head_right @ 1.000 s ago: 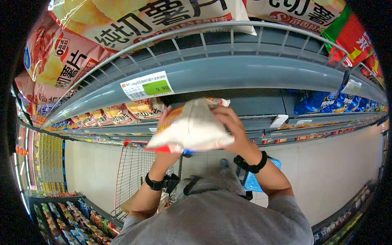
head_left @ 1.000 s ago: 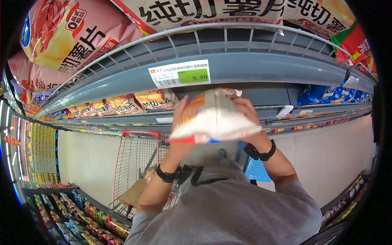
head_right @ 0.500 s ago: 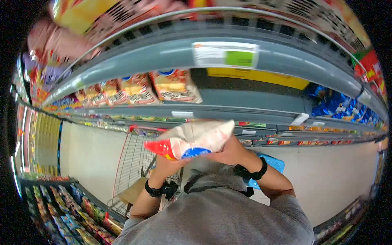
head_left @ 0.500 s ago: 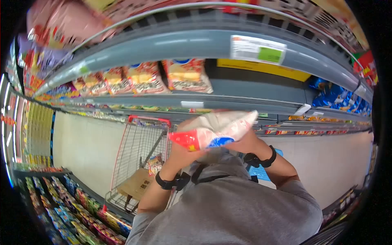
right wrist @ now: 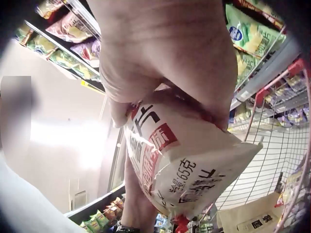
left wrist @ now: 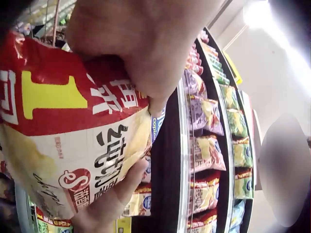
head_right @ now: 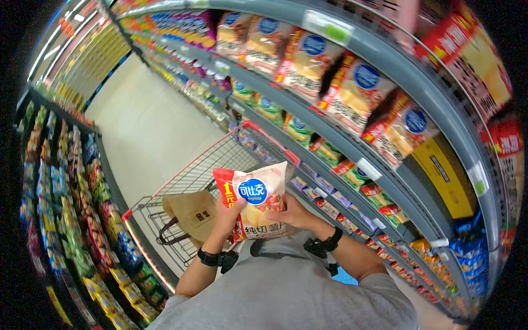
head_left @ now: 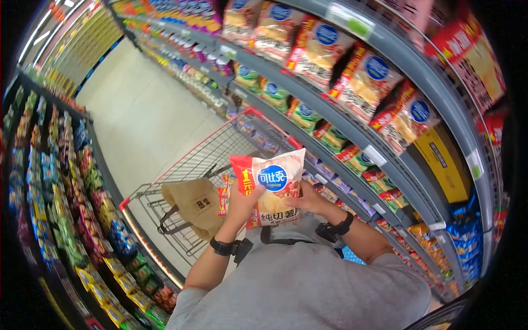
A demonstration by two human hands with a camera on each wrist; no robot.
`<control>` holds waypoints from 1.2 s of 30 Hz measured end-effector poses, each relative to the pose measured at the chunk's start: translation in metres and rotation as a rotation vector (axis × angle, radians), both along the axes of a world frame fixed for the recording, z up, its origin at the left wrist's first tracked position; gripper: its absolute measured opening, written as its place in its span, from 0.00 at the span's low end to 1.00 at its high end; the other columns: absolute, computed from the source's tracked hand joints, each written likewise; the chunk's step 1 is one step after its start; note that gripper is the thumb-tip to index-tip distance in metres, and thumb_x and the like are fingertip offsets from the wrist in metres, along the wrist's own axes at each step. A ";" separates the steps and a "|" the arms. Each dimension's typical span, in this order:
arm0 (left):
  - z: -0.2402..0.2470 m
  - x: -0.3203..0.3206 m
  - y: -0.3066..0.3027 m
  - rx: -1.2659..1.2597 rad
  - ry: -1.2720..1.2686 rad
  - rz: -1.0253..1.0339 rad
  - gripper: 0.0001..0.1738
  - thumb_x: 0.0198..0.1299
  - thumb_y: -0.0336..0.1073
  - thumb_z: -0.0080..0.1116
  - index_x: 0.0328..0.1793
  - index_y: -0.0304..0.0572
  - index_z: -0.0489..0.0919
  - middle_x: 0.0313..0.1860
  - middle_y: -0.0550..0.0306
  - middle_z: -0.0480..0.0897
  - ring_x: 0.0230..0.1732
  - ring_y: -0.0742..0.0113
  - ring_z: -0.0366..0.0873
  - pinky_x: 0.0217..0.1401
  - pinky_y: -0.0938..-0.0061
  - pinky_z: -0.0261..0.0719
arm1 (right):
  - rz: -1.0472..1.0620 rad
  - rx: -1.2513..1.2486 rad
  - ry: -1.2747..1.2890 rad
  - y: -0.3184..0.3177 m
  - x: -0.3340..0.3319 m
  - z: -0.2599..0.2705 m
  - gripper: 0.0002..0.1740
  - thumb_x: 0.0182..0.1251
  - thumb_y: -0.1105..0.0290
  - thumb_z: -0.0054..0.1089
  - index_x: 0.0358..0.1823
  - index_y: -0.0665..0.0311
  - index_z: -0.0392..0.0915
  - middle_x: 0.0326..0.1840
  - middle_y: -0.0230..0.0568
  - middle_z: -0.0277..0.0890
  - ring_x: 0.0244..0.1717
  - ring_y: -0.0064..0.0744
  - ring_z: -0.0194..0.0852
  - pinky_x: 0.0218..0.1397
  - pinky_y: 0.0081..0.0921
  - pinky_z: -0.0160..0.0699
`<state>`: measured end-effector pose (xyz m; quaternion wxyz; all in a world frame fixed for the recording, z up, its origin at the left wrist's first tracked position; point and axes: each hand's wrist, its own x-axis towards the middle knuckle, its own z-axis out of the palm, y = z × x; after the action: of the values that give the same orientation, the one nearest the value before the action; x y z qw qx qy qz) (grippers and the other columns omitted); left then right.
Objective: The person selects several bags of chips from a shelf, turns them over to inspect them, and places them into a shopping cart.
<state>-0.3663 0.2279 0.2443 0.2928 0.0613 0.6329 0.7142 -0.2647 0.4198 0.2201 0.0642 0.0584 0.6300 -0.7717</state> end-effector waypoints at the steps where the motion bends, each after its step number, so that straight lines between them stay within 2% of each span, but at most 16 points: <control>1: 0.001 -0.006 -0.011 -0.028 -0.022 -0.006 0.22 0.58 0.29 0.64 0.58 0.34 0.73 0.51 0.53 0.82 0.49 0.68 0.81 0.51 0.72 0.80 | 0.011 -0.024 -0.053 -0.009 -0.010 -0.002 0.39 0.60 0.56 0.70 0.66 0.72 0.63 0.61 0.42 0.72 0.60 0.29 0.72 0.64 0.28 0.70; 4: -0.025 -0.015 -0.021 0.109 0.178 0.309 0.22 0.60 0.31 0.63 0.58 0.34 0.72 0.52 0.53 0.81 0.51 0.67 0.80 0.54 0.71 0.79 | -0.094 -0.083 -0.157 -0.036 -0.035 -0.023 0.33 0.61 0.61 0.69 0.62 0.72 0.67 0.55 0.41 0.77 0.55 0.28 0.76 0.59 0.26 0.75; 5: -0.040 -0.021 -0.034 -0.060 0.330 0.313 0.24 0.60 0.31 0.63 0.61 0.35 0.71 0.54 0.51 0.79 0.53 0.67 0.78 0.54 0.72 0.78 | -0.148 -0.062 -0.164 -0.042 -0.044 -0.023 0.32 0.61 0.62 0.69 0.61 0.72 0.68 0.55 0.41 0.77 0.54 0.29 0.76 0.59 0.27 0.76; 8: -0.071 -0.029 -0.069 -0.195 0.253 0.066 0.28 0.59 0.31 0.64 0.64 0.38 0.68 0.55 0.50 0.76 0.54 0.68 0.75 0.53 0.74 0.78 | -0.245 0.016 -0.164 -0.052 -0.062 -0.040 0.31 0.61 0.64 0.69 0.60 0.72 0.67 0.54 0.43 0.78 0.53 0.29 0.77 0.55 0.27 0.78; 9: -0.068 -0.031 -0.072 -0.153 0.217 -0.098 0.31 0.57 0.30 0.66 0.66 0.40 0.67 0.55 0.52 0.73 0.56 0.68 0.72 0.50 0.74 0.79 | -0.246 0.058 -0.165 -0.055 -0.067 -0.042 0.31 0.61 0.64 0.69 0.60 0.71 0.67 0.54 0.43 0.77 0.53 0.30 0.77 0.55 0.27 0.78; 12: -0.054 -0.020 -0.061 -0.038 0.141 -0.074 0.29 0.59 0.29 0.63 0.66 0.39 0.67 0.56 0.57 0.72 0.57 0.67 0.72 0.55 0.77 0.76 | -0.194 0.073 -0.062 -0.065 -0.073 -0.038 0.36 0.61 0.63 0.69 0.66 0.71 0.63 0.58 0.46 0.73 0.54 0.32 0.76 0.52 0.27 0.80; 14: -0.055 -0.024 -0.059 -0.049 0.174 0.019 0.34 0.57 0.31 0.65 0.69 0.38 0.64 0.61 0.52 0.71 0.61 0.63 0.71 0.57 0.73 0.76 | -0.138 0.114 -0.033 -0.069 -0.070 -0.033 0.39 0.61 0.63 0.69 0.69 0.71 0.60 0.62 0.47 0.69 0.57 0.33 0.74 0.51 0.29 0.80; 15: -0.064 -0.028 -0.060 -0.044 0.182 0.049 0.35 0.57 0.31 0.66 0.69 0.38 0.63 0.63 0.51 0.70 0.62 0.61 0.70 0.58 0.72 0.76 | -0.096 0.172 -0.009 -0.070 -0.068 -0.022 0.41 0.61 0.65 0.69 0.73 0.67 0.58 0.66 0.45 0.62 0.61 0.33 0.70 0.53 0.29 0.79; 18: -0.066 -0.039 -0.052 -0.106 0.212 0.108 0.40 0.52 0.32 0.69 0.70 0.35 0.62 0.62 0.46 0.71 0.60 0.60 0.74 0.59 0.66 0.75 | 0.070 0.302 0.045 -0.071 -0.056 -0.004 0.40 0.60 0.68 0.68 0.73 0.63 0.60 0.63 0.38 0.63 0.62 0.31 0.67 0.60 0.30 0.74; 19: -0.077 -0.046 -0.051 -0.102 0.180 0.075 0.40 0.52 0.32 0.69 0.70 0.35 0.62 0.61 0.46 0.73 0.59 0.60 0.74 0.59 0.67 0.75 | 0.034 0.334 0.062 -0.069 -0.053 -0.007 0.36 0.59 0.68 0.70 0.69 0.57 0.66 0.62 0.38 0.62 0.59 0.32 0.68 0.55 0.26 0.75; 22: -0.073 -0.056 -0.040 -0.029 0.052 -0.054 0.34 0.58 0.33 0.64 0.68 0.34 0.63 0.58 0.48 0.77 0.57 0.64 0.76 0.59 0.70 0.76 | -0.284 0.606 0.176 -0.047 -0.052 -0.021 0.32 0.59 0.68 0.70 0.66 0.58 0.69 0.59 0.37 0.65 0.59 0.31 0.68 0.56 0.25 0.74; 23: -0.071 -0.056 -0.035 0.033 -0.005 -0.074 0.32 0.60 0.33 0.63 0.68 0.34 0.64 0.58 0.49 0.77 0.56 0.64 0.76 0.58 0.70 0.76 | -0.399 0.541 0.112 -0.041 -0.052 -0.024 0.33 0.59 0.68 0.70 0.65 0.62 0.68 0.60 0.37 0.67 0.60 0.33 0.68 0.58 0.26 0.73; 26: -0.068 -0.054 -0.017 0.184 -0.158 -0.121 0.26 0.66 0.34 0.56 0.68 0.33 0.64 0.60 0.49 0.75 0.57 0.65 0.76 0.58 0.72 0.77 | -0.303 -0.054 -0.013 -0.025 -0.051 -0.023 0.35 0.62 0.65 0.68 0.68 0.65 0.63 0.63 0.39 0.68 0.62 0.33 0.69 0.60 0.29 0.73; 27: -0.068 -0.054 -0.010 0.214 -0.230 -0.126 0.27 0.67 0.34 0.56 0.68 0.33 0.63 0.60 0.49 0.75 0.57 0.65 0.76 0.58 0.72 0.76 | -0.186 -0.119 -0.114 -0.018 -0.048 -0.022 0.35 0.66 0.63 0.64 0.69 0.68 0.60 0.66 0.43 0.67 0.63 0.31 0.70 0.63 0.30 0.72; 32: -0.072 -0.057 0.008 0.222 -0.239 -0.259 0.29 0.68 0.36 0.54 0.71 0.32 0.60 0.62 0.47 0.73 0.58 0.66 0.74 0.60 0.70 0.75 | -0.309 -0.325 -0.297 -0.011 -0.038 -0.027 0.29 0.69 0.63 0.61 0.67 0.67 0.64 0.61 0.42 0.73 0.57 0.30 0.76 0.58 0.29 0.77; 36: -0.062 -0.069 -0.001 -0.157 -0.034 -0.596 0.35 0.66 0.41 0.58 0.73 0.34 0.58 0.55 0.45 0.78 0.53 0.65 0.78 0.53 0.71 0.79 | -0.465 -0.477 -0.310 0.002 -0.038 -0.037 0.25 0.70 0.63 0.59 0.64 0.67 0.68 0.57 0.43 0.77 0.52 0.32 0.81 0.54 0.31 0.82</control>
<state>-0.4351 0.2273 0.1821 0.5037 0.2092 0.6352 0.5469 -0.3026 0.4217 0.1835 -0.0062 0.2995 0.3852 -0.8729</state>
